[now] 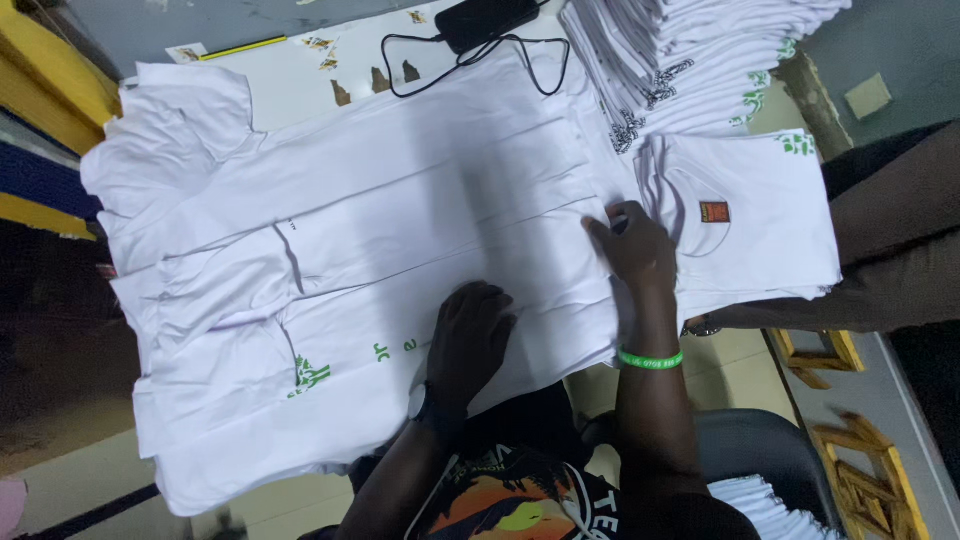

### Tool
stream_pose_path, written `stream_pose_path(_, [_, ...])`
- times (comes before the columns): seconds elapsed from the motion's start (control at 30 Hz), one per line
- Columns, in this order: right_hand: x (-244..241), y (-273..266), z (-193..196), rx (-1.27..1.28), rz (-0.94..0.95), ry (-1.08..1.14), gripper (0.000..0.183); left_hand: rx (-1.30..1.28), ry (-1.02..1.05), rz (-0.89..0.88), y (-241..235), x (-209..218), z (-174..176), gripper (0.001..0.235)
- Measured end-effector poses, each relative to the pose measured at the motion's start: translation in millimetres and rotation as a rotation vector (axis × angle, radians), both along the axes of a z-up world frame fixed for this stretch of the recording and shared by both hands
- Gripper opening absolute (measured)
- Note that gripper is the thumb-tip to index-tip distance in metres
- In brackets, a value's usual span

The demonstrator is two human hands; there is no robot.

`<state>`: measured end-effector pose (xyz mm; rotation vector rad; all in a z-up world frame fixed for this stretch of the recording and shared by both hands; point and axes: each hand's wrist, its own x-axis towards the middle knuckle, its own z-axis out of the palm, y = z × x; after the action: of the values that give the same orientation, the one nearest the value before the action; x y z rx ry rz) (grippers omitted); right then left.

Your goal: The person folds white t-shirts one by one on a table. They smooth each shirt, fold the sleeves and sides, then fold the body into a compact rectangle and place it on a growing stack. The shirts have small printed logos and tags visible during folding.

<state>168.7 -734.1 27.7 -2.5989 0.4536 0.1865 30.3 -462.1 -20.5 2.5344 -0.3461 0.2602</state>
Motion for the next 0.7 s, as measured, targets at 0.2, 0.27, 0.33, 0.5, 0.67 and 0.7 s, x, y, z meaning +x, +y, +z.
stream_pose_path(0.2, [19.5, 11.1, 22.5, 0.007, 0.077, 0.070, 0.036, 0.194, 0.222, -0.094, 2.6, 5.9, -31.2, 0.067])
stream_pose_path(0.27, [19.3, 10.7, 21.6, 0.014, 0.062, 0.066, 0.032, 0.014, 0.354, -0.116, 4.0, 6.3, -1.7, 0.071])
stream_pose_path(0.33, [25.6, 7.0, 14.3, 0.022, 0.052, 0.059, 0.028, -0.169, 0.480, -0.132, 4.7, 6.8, 15.1, 0.076])
stream_pose_path(0.5, [35.2, -0.7, 4.2, 0.182, 0.003, 0.086, 0.040, -0.047, 0.569, -0.142, 3.1, 8.8, 23.6, 0.078])
stream_pose_path(0.67, [13.5, 16.0, 39.3, 0.226, -0.059, 0.109, 0.059, -0.006, 0.174, 0.045, -4.2, 3.9, -32.3, 0.070])
stream_pose_path(0.7, [13.1, 15.9, 40.7, 0.222, -0.062, 0.123, 0.064, -0.014, 0.153, 0.039, -3.4, 4.2, -23.0, 0.066])
